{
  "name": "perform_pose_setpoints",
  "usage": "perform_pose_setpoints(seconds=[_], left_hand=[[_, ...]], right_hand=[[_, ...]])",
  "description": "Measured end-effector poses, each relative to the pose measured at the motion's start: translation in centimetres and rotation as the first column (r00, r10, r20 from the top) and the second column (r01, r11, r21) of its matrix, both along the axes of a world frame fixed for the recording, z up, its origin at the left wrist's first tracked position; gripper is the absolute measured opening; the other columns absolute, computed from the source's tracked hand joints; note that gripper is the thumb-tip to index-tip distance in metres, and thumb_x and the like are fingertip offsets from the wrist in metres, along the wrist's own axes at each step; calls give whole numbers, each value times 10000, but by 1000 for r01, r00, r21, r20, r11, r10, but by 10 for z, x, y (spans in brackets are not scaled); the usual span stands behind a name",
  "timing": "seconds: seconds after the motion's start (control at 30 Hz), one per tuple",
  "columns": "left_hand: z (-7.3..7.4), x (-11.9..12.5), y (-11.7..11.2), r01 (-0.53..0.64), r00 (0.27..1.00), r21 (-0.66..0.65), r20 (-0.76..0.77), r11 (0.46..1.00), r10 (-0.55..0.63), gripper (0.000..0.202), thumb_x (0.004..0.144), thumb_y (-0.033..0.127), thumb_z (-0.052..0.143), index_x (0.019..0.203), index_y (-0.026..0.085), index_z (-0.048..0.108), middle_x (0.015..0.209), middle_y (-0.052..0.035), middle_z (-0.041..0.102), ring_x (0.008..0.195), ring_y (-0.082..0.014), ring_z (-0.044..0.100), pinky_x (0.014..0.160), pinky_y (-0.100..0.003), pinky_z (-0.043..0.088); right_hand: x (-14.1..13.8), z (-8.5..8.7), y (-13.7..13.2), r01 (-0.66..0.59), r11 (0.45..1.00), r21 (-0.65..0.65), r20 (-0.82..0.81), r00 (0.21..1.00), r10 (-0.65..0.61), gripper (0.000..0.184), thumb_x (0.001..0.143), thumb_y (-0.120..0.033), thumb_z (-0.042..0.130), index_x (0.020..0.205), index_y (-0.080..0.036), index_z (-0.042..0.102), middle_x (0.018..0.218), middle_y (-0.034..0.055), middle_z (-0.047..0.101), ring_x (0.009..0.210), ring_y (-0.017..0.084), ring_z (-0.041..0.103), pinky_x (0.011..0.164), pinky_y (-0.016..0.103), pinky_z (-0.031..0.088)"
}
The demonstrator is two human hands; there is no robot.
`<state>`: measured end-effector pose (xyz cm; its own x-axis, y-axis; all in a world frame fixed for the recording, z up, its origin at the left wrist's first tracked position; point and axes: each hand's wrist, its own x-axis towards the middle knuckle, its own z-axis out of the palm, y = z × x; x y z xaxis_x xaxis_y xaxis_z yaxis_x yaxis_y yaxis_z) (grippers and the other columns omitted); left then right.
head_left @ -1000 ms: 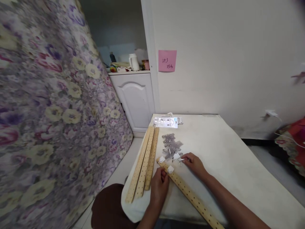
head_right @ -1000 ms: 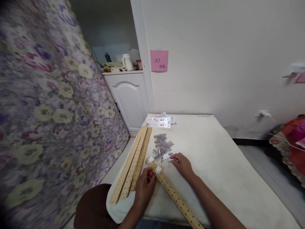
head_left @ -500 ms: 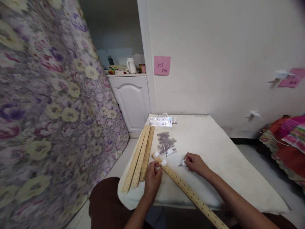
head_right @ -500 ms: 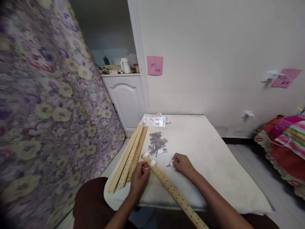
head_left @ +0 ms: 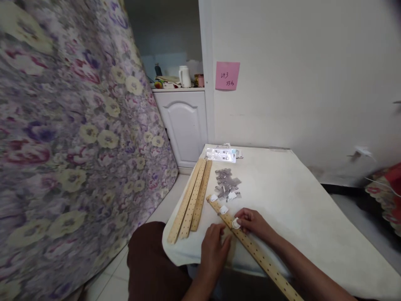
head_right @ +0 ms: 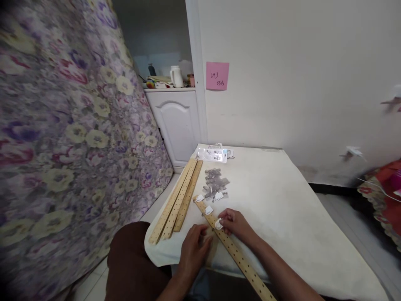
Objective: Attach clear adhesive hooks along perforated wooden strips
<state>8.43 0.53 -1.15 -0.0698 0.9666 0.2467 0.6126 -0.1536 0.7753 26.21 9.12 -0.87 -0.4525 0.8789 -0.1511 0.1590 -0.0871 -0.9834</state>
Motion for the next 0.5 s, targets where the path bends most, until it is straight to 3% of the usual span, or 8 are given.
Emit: perform_pose_setpoints(seconds=[0.17,0.5], left_hand=[[-1,2,8,21,988,-47,-155,999,-28,146,782,261,559,921,233,593,858,-28,612,838,-205,560,734,-310,422],[-1,6,15,1,983,-54,-185,999,-11,103,852,283,521,883,248,613,848,-14,645,830,-187,580,718,-284,419]], right_hand=[[-4,-3,4,1,1000,16,-2,1000,-1,177,746,-339,584,815,-179,553,555,-60,565,424,89,492,438,207,375],[-5,-5,6,20,992,126,110,993,-34,118,790,-301,546,799,-189,585,610,-35,576,514,118,528,510,226,416]])
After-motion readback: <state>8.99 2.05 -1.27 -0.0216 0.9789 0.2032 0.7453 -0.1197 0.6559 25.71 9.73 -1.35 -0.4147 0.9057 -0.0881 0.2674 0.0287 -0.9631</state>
